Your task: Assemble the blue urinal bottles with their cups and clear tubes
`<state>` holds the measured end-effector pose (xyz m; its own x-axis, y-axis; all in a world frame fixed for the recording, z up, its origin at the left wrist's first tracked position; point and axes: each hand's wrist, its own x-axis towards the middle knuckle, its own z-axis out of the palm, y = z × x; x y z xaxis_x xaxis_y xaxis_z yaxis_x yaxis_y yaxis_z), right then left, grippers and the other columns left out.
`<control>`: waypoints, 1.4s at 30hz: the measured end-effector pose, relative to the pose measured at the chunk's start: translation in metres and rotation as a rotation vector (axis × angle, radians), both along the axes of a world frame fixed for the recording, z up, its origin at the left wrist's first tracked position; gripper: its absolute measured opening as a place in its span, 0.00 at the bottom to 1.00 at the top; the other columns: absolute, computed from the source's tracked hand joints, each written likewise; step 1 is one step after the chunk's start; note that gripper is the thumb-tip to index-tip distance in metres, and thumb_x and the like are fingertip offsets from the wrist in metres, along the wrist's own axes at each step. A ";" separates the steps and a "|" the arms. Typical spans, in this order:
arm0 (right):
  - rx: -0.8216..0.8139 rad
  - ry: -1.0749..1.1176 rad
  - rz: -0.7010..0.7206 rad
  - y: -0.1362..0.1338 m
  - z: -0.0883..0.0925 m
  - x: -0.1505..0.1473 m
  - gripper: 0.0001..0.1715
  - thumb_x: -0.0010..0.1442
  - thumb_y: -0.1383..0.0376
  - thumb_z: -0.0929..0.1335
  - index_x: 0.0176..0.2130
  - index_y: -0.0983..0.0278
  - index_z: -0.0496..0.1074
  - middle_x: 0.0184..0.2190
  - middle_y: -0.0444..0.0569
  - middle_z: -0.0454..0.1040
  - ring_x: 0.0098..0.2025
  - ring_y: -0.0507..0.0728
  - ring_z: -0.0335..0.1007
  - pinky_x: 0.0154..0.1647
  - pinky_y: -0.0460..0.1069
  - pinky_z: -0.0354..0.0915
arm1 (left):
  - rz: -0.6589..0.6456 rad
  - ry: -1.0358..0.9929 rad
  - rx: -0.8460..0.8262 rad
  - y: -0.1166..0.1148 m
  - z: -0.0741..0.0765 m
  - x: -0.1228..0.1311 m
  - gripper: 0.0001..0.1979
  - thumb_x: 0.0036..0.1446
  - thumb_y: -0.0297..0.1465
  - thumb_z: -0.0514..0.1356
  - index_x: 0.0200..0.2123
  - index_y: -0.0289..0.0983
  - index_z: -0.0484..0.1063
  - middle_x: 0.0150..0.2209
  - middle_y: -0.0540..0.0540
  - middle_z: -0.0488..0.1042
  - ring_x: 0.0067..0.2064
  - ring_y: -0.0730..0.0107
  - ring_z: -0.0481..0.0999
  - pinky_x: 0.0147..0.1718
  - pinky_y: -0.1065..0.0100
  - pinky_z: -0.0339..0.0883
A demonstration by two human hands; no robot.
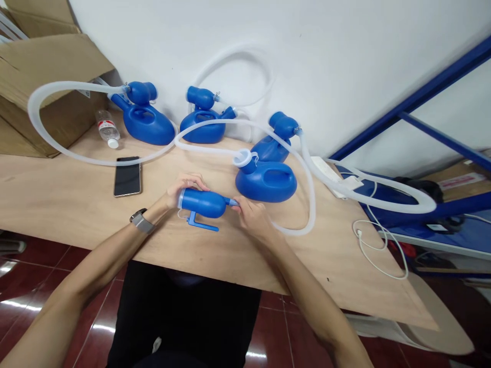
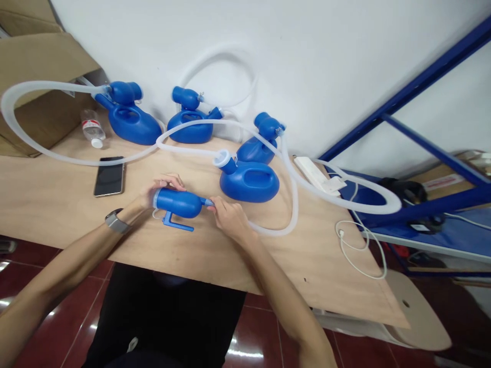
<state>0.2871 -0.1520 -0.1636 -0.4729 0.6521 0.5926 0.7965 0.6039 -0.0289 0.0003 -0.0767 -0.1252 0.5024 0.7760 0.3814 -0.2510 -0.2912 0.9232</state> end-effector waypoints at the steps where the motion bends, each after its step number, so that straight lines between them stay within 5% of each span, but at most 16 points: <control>1: 0.001 0.004 0.001 0.000 0.000 0.001 0.32 0.84 0.56 0.51 0.51 0.67 0.77 0.38 0.56 0.84 0.33 0.58 0.77 0.28 0.52 0.55 | 0.000 0.005 0.017 -0.001 -0.001 0.001 0.21 0.55 0.41 0.57 0.33 0.35 0.88 0.34 0.38 0.81 0.40 0.52 0.78 0.43 0.56 0.68; 6: -0.176 -0.140 -0.032 -0.002 -0.004 0.005 0.36 0.84 0.53 0.50 0.51 0.67 0.78 0.36 0.57 0.84 0.31 0.59 0.77 0.29 0.52 0.52 | 0.006 0.127 0.130 -0.012 0.004 0.005 0.23 0.56 0.48 0.61 0.35 0.37 0.88 0.34 0.37 0.80 0.38 0.52 0.77 0.43 0.54 0.66; 11: -0.404 -0.285 -0.037 0.003 -0.012 0.000 0.35 0.83 0.52 0.52 0.52 0.68 0.80 0.39 0.59 0.85 0.33 0.61 0.78 0.29 0.53 0.51 | -0.038 0.257 0.066 -0.012 0.009 0.007 0.23 0.58 0.50 0.61 0.31 0.37 0.87 0.32 0.37 0.80 0.36 0.53 0.76 0.44 0.54 0.66; 14: -0.387 -0.189 -0.112 0.011 -0.010 -0.005 0.32 0.83 0.53 0.54 0.62 0.65 0.77 0.49 0.59 0.85 0.42 0.62 0.80 0.34 0.52 0.60 | 0.096 0.162 -0.042 0.000 0.000 0.007 0.22 0.59 0.47 0.61 0.26 0.37 0.84 0.30 0.39 0.80 0.35 0.55 0.77 0.42 0.57 0.67; 18: -0.162 0.019 -0.132 0.014 -0.006 -0.004 0.34 0.80 0.49 0.58 0.66 0.69 0.74 0.55 0.66 0.80 0.57 0.69 0.76 0.55 0.59 0.68 | 0.387 -0.045 -0.274 0.017 -0.018 0.007 0.22 0.57 0.42 0.64 0.15 0.39 0.70 0.19 0.47 0.69 0.27 0.65 0.72 0.34 0.63 0.64; 21: -0.089 0.100 -0.003 0.006 -0.004 0.001 0.27 0.78 0.50 0.61 0.55 0.63 0.81 0.50 0.63 0.80 0.55 0.69 0.75 0.58 0.65 0.68 | 0.515 -0.113 -0.372 0.027 -0.028 0.004 0.24 0.55 0.38 0.66 0.13 0.40 0.62 0.16 0.51 0.62 0.23 0.71 0.64 0.29 0.66 0.58; 26: -0.433 0.083 0.082 -0.011 0.000 -0.010 0.33 0.78 0.48 0.59 0.27 0.59 0.74 0.26 0.52 0.74 0.31 0.59 0.70 0.37 0.55 0.66 | 0.509 -0.161 -0.438 0.035 -0.032 0.002 0.24 0.57 0.37 0.65 0.15 0.40 0.58 0.17 0.52 0.59 0.23 0.74 0.61 0.27 0.67 0.57; 29: -0.701 0.325 0.000 -0.011 0.001 -0.020 0.36 0.77 0.41 0.58 0.29 0.59 0.72 0.25 0.48 0.73 0.29 0.58 0.69 0.34 0.53 0.65 | 0.467 -0.204 -0.496 0.038 -0.029 -0.002 0.27 0.60 0.41 0.63 0.17 0.41 0.52 0.17 0.54 0.53 0.21 0.75 0.57 0.25 0.67 0.57; 33: -0.975 0.991 -0.027 0.002 -0.004 -0.025 0.39 0.67 0.30 0.63 0.45 0.60 0.74 0.30 0.45 0.75 0.27 0.56 0.73 0.22 0.49 0.60 | 0.337 -0.313 -0.592 0.041 -0.022 -0.010 0.29 0.63 0.46 0.60 0.17 0.41 0.51 0.16 0.53 0.51 0.21 0.75 0.56 0.24 0.69 0.59; 37: -0.860 1.369 0.084 0.009 -0.011 -0.030 0.39 0.57 0.34 0.75 0.53 0.56 0.70 0.44 0.48 0.79 0.39 0.59 0.82 0.28 0.49 0.71 | 0.273 -0.306 -0.596 0.038 -0.021 -0.009 0.32 0.64 0.49 0.61 0.17 0.41 0.51 0.17 0.53 0.51 0.21 0.75 0.57 0.25 0.69 0.61; 42: -0.642 1.530 0.022 0.003 -0.013 -0.042 0.33 0.58 0.43 0.78 0.53 0.54 0.68 0.45 0.46 0.82 0.43 0.60 0.83 0.35 0.51 0.74 | 0.221 -0.293 -0.618 0.033 -0.028 0.002 0.32 0.63 0.51 0.62 0.17 0.41 0.52 0.17 0.53 0.52 0.21 0.74 0.59 0.25 0.68 0.60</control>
